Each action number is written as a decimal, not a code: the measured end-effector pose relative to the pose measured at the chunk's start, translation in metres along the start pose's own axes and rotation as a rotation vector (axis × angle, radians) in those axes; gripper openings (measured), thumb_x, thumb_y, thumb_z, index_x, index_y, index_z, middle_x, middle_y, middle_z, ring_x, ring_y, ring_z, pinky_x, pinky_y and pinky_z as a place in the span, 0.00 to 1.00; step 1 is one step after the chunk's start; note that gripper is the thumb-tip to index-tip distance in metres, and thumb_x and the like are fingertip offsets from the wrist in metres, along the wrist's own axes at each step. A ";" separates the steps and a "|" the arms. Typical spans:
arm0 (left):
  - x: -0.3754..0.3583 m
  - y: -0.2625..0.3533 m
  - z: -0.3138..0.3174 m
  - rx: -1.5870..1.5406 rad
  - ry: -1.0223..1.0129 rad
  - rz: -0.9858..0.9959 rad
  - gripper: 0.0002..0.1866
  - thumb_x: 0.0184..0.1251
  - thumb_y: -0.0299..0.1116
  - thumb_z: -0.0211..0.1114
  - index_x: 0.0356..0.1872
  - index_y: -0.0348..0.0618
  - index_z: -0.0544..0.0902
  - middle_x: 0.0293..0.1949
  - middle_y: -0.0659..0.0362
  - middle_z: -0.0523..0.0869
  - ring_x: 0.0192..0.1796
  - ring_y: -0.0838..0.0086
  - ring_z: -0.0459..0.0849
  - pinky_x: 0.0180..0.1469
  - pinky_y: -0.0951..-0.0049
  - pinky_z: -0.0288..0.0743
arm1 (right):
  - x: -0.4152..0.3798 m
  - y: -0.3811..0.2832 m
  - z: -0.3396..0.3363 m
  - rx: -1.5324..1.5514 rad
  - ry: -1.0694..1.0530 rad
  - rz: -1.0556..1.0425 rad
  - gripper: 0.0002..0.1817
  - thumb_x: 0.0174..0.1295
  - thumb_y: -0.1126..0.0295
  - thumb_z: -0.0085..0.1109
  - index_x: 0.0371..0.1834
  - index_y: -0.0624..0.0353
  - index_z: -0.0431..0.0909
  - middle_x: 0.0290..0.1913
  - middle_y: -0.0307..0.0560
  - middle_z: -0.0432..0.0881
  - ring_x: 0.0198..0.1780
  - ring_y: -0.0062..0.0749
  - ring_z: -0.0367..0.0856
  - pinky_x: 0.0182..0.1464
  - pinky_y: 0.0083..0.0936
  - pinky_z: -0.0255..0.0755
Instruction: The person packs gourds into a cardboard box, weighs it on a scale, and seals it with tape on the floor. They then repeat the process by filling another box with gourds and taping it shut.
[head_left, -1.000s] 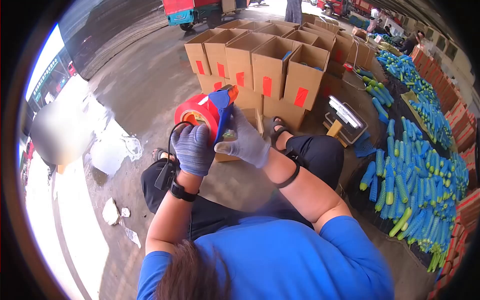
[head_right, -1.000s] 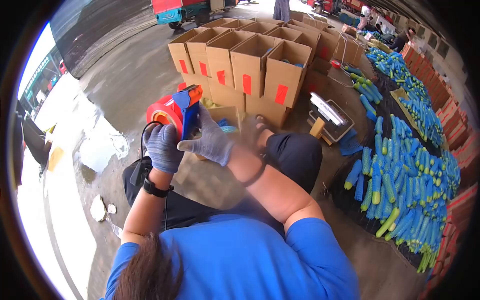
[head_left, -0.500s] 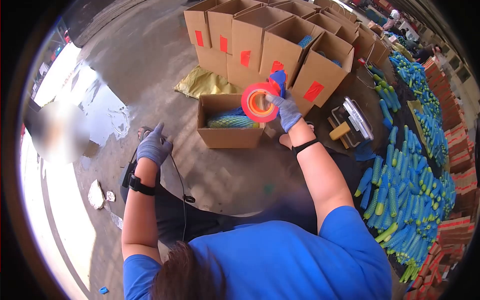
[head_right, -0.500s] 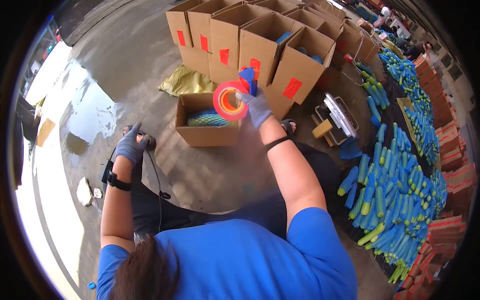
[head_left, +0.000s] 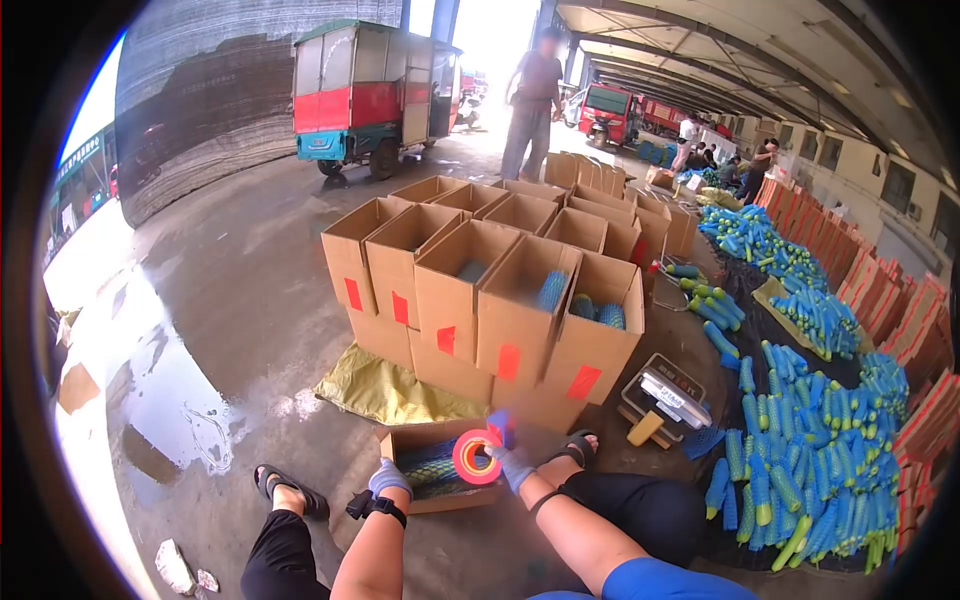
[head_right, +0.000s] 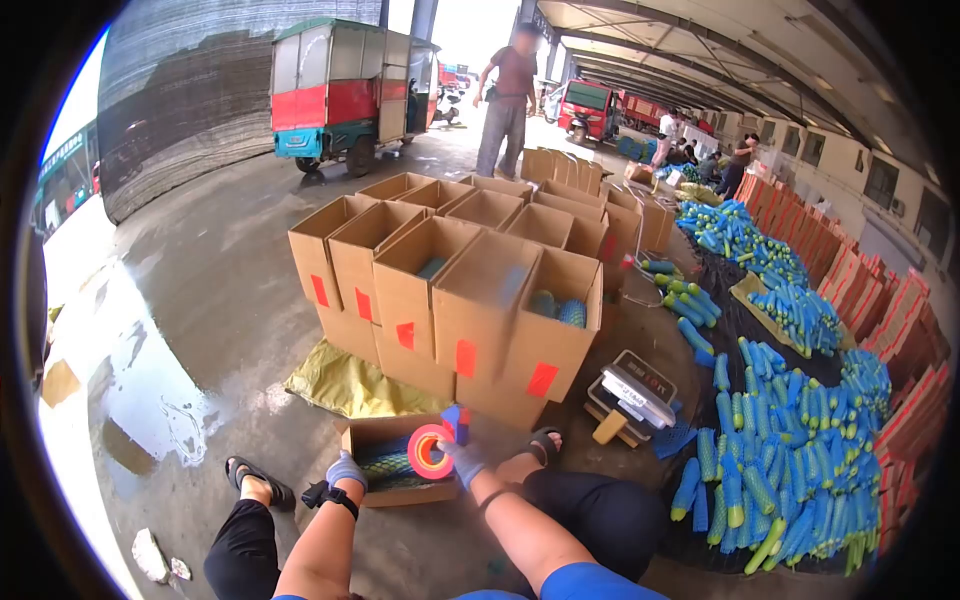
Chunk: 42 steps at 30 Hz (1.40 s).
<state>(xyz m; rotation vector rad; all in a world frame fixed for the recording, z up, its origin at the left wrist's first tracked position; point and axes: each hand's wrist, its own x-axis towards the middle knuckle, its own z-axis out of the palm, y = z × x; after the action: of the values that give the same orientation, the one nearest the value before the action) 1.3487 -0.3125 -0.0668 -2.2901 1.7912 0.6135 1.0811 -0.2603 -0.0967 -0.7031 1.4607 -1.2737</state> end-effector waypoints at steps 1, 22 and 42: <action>-0.007 -0.004 -0.004 -0.001 -0.002 0.002 0.30 0.72 0.29 0.59 0.75 0.47 0.66 0.54 0.47 0.88 0.58 0.57 0.87 0.57 0.63 0.82 | -0.006 -0.008 0.002 -0.002 0.003 0.000 0.24 0.56 0.62 0.75 0.53 0.60 0.81 0.46 0.45 0.86 0.47 0.31 0.85 0.50 0.30 0.80; -0.098 -0.042 0.019 0.008 -0.035 0.381 0.31 0.77 0.56 0.45 0.50 0.39 0.87 0.54 0.47 0.86 0.55 0.55 0.86 0.58 0.56 0.78 | -0.018 0.000 0.027 -0.076 -0.304 0.210 0.23 0.58 0.65 0.75 0.55 0.62 0.81 0.46 0.43 0.87 0.43 0.30 0.85 0.51 0.27 0.79; -0.018 -0.058 0.096 -0.472 0.822 0.548 0.34 0.49 0.28 0.70 0.63 0.46 0.73 0.62 0.51 0.75 0.63 0.52 0.74 0.63 0.50 0.69 | -0.057 -0.044 0.024 -1.197 -0.633 -0.593 0.21 0.52 0.62 0.75 0.44 0.61 0.80 0.43 0.58 0.85 0.47 0.54 0.84 0.49 0.38 0.78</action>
<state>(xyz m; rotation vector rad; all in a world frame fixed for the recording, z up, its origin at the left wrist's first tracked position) 1.3803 -0.2446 -0.1520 -2.5587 2.9909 0.1395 1.1122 -0.2291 -0.0351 -2.2129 1.3887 -0.3121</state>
